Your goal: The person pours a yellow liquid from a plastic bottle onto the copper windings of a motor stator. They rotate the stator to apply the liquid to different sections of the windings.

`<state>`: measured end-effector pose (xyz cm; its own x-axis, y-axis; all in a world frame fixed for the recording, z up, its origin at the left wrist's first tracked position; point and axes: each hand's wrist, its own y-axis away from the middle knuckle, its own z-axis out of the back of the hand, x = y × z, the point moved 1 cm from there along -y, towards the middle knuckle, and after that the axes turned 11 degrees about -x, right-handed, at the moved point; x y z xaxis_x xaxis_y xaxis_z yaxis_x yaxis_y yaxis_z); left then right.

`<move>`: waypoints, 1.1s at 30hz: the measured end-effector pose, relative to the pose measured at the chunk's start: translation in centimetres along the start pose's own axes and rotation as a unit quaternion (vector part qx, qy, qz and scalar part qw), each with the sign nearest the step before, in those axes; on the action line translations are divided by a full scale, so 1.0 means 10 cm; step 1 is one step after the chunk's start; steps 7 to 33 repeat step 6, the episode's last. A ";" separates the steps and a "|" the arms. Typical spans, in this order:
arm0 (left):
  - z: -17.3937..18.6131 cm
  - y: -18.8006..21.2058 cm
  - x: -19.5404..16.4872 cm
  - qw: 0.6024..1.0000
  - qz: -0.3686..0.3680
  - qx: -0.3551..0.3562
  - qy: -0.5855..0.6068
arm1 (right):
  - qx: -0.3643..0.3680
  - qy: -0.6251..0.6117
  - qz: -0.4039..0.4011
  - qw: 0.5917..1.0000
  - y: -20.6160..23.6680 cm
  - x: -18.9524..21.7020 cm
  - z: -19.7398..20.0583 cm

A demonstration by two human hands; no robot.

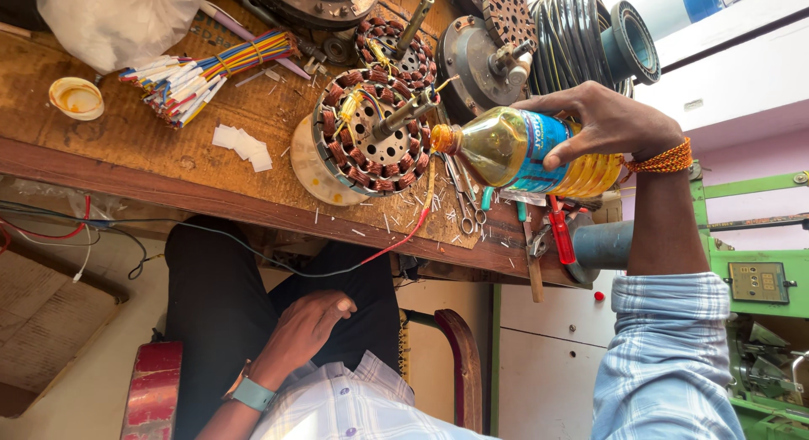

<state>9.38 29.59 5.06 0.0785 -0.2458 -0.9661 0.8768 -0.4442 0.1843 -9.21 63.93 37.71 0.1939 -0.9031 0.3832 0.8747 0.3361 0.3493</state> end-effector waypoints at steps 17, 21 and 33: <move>-0.01 0.01 0.00 1.000 -0.005 -0.004 0.007 | -0.001 0.033 0.026 0.999 0.07 0.08 -0.05; -0.01 0.01 0.00 1.000 -0.005 -0.004 0.007 | -0.001 0.033 0.026 0.999 0.07 0.08 -0.05; -0.01 0.01 0.00 1.000 -0.005 -0.004 0.007 | -0.001 0.033 0.026 0.999 0.07 0.08 -0.05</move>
